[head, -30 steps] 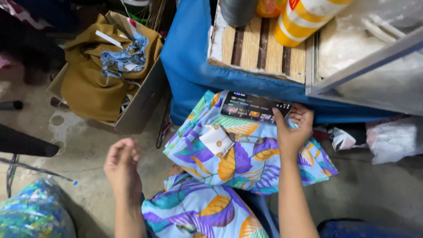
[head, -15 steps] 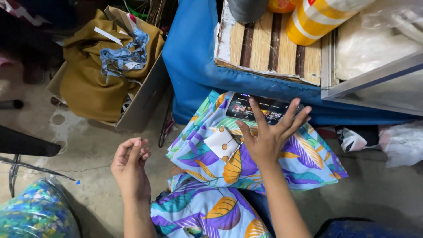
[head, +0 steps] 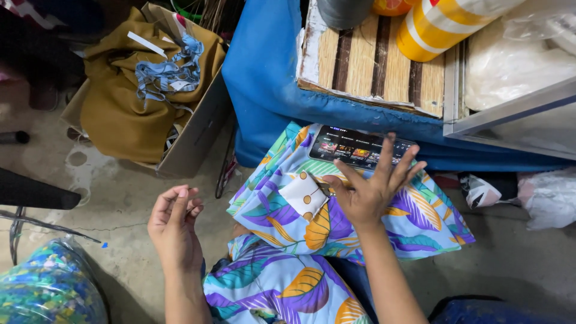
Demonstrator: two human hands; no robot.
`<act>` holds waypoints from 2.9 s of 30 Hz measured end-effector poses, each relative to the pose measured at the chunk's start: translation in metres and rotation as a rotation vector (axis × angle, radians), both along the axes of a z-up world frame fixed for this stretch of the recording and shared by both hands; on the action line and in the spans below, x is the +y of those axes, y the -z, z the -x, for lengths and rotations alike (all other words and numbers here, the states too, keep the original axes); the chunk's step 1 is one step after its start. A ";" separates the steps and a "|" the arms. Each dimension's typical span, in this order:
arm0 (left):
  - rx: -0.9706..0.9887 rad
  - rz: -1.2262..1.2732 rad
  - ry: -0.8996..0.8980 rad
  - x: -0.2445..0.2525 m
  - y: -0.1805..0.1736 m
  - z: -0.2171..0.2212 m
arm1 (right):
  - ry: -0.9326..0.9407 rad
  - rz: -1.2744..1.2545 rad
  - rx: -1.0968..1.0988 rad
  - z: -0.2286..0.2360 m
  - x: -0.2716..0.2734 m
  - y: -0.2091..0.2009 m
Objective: Hand-sewing the final seam of a patterned pillowcase to close it.
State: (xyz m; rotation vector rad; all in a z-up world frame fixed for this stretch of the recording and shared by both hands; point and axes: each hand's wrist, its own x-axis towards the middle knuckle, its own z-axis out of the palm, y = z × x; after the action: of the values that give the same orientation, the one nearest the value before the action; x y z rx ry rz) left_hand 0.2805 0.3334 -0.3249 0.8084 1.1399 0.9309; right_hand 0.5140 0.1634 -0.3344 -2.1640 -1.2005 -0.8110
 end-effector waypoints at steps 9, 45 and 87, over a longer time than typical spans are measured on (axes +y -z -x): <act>-0.006 0.017 -0.028 0.003 0.001 0.000 | 0.099 -0.075 0.044 -0.001 -0.011 -0.006; -0.070 -0.060 -0.138 0.009 0.011 0.004 | 0.075 -0.027 0.101 -0.002 0.003 -0.003; -0.108 0.007 -0.176 0.015 0.012 0.005 | 0.133 -0.339 0.088 -0.015 -0.012 -0.024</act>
State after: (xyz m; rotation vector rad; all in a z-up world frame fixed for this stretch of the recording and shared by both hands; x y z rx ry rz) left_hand 0.2757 0.3483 -0.3370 0.6515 1.1314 1.1033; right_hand 0.5294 0.1517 -0.3102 -1.9896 -0.8147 -0.8929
